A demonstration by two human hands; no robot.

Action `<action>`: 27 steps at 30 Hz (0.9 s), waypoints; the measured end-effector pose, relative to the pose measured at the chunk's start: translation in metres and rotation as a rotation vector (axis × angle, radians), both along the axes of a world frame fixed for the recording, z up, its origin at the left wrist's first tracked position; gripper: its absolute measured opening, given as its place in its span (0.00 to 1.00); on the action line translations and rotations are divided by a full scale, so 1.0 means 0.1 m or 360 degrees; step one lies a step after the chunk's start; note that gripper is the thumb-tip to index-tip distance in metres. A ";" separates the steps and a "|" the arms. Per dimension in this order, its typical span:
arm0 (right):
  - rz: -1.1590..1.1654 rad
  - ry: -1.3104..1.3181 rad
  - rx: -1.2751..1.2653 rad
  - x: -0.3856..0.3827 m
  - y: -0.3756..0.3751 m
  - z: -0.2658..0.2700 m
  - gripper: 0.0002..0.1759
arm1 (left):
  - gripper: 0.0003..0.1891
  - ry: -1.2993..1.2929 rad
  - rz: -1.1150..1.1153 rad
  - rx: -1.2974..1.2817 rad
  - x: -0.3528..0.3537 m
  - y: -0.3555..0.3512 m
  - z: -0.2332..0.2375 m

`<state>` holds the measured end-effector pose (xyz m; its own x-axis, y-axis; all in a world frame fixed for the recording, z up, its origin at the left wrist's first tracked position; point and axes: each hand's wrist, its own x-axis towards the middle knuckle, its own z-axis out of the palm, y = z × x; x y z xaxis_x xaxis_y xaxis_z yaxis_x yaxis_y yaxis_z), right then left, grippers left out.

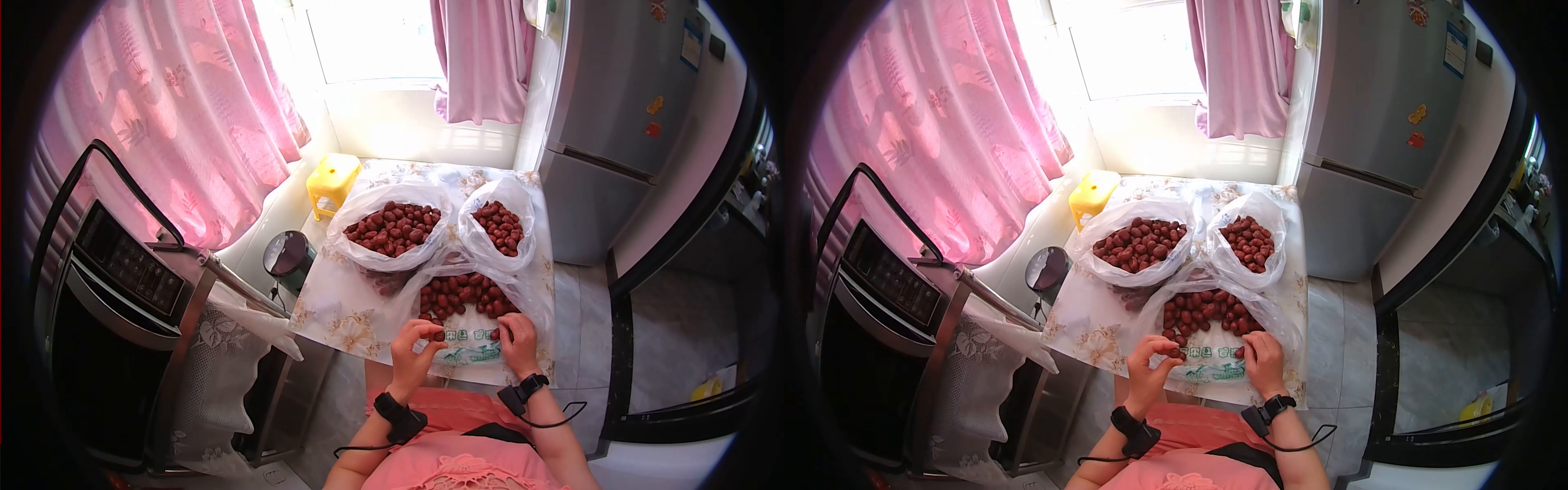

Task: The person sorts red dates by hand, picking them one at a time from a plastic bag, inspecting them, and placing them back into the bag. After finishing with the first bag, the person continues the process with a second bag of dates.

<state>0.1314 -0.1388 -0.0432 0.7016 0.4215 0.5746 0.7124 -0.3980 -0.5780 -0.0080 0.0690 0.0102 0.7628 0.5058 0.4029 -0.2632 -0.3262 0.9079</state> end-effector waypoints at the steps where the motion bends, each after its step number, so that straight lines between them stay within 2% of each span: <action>1: 0.0000 0.0006 0.0007 0.00 0.00 0.01 0.08 | 0.18 0.0010 -0.0020 -0.0010 -0.01 0.01 -0.02; 6: -0.0004 0.0000 0.0007 0.00 0.00 0.00 0.08 | 0.14 -0.0093 -0.0064 -0.0194 0.00 0.02 -0.13; 8: -0.0005 -0.0005 0.0004 0.00 0.01 0.00 0.08 | 0.13 -0.0111 -0.0229 -0.0688 -0.03 -0.01 -0.06; 11: -0.0001 -0.0020 0.0001 0.00 0.01 -0.01 0.08 | 0.14 -0.0213 -0.0325 -0.0796 -0.04 0.02 -0.02; 27: 0.0003 0.0005 -0.0006 -0.01 0.01 0.01 0.07 | 0.14 -0.0202 -0.0340 -0.0866 -0.05 0.06 -0.07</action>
<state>0.1306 -0.1379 -0.0419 0.7027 0.4251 0.5705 0.7113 -0.3987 -0.5789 -0.0125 0.0745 0.0035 0.8331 0.5059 0.2235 -0.3892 0.2492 0.8868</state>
